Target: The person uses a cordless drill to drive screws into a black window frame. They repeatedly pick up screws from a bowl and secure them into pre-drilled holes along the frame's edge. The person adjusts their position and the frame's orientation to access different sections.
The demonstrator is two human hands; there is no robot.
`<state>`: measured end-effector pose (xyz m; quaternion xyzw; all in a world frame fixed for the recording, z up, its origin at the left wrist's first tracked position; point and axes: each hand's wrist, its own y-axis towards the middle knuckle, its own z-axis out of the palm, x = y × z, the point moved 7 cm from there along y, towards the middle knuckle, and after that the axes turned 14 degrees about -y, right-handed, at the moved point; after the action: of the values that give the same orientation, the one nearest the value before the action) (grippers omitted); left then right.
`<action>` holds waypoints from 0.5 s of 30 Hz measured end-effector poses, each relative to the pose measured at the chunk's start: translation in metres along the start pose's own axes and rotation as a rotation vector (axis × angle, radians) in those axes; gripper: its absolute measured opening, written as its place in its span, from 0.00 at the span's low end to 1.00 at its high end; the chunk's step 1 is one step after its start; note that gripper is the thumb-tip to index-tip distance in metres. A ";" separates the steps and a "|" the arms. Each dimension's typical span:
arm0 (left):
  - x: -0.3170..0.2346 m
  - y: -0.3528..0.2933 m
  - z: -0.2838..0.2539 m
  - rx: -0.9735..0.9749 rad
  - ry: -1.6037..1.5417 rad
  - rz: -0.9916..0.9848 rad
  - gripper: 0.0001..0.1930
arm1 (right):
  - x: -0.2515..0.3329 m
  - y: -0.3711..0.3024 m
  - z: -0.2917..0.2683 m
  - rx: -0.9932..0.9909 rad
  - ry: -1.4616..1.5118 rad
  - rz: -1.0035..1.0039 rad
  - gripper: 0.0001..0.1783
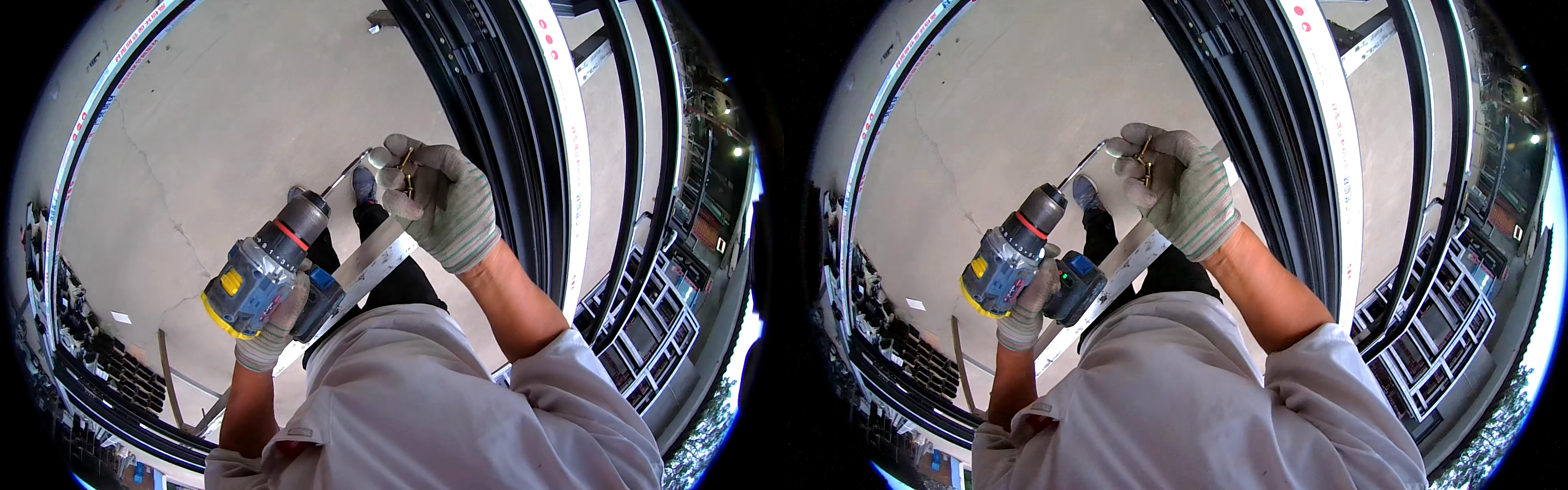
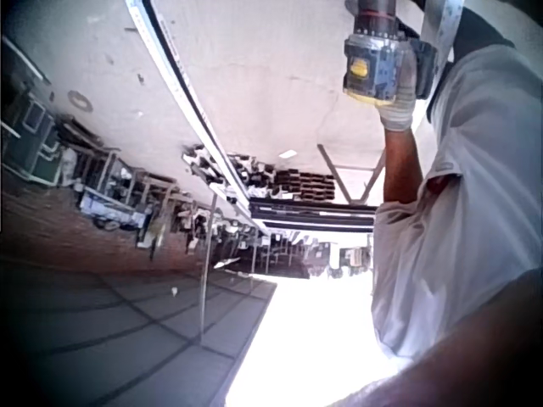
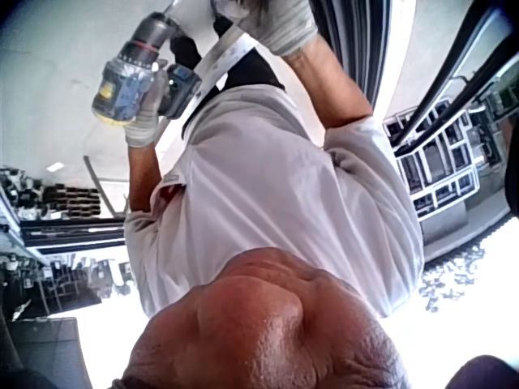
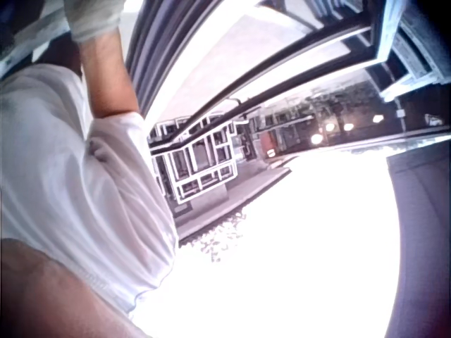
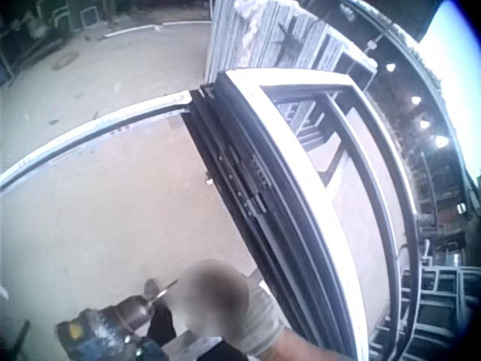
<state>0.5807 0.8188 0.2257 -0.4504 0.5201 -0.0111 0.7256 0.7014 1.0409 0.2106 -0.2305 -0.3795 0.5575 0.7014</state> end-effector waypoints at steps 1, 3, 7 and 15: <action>0.000 -0.004 0.001 -0.012 -0.024 0.007 0.13 | 0.000 0.000 0.002 0.037 -0.020 -0.005 0.16; 0.000 -0.008 0.001 0.003 -0.054 0.009 0.13 | -0.004 -0.001 0.001 0.063 -0.045 -0.012 0.16; 0.009 -0.011 -0.007 0.022 0.029 0.009 0.13 | -0.007 -0.004 0.002 0.070 -0.109 -0.048 0.15; 0.026 -0.013 -0.018 0.038 0.208 0.028 0.11 | -0.014 -0.004 -0.005 0.041 -0.221 -0.098 0.15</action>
<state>0.5850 0.7865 0.2139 -0.4257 0.5986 -0.0577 0.6761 0.7066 1.0273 0.2062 -0.1343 -0.4539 0.5524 0.6862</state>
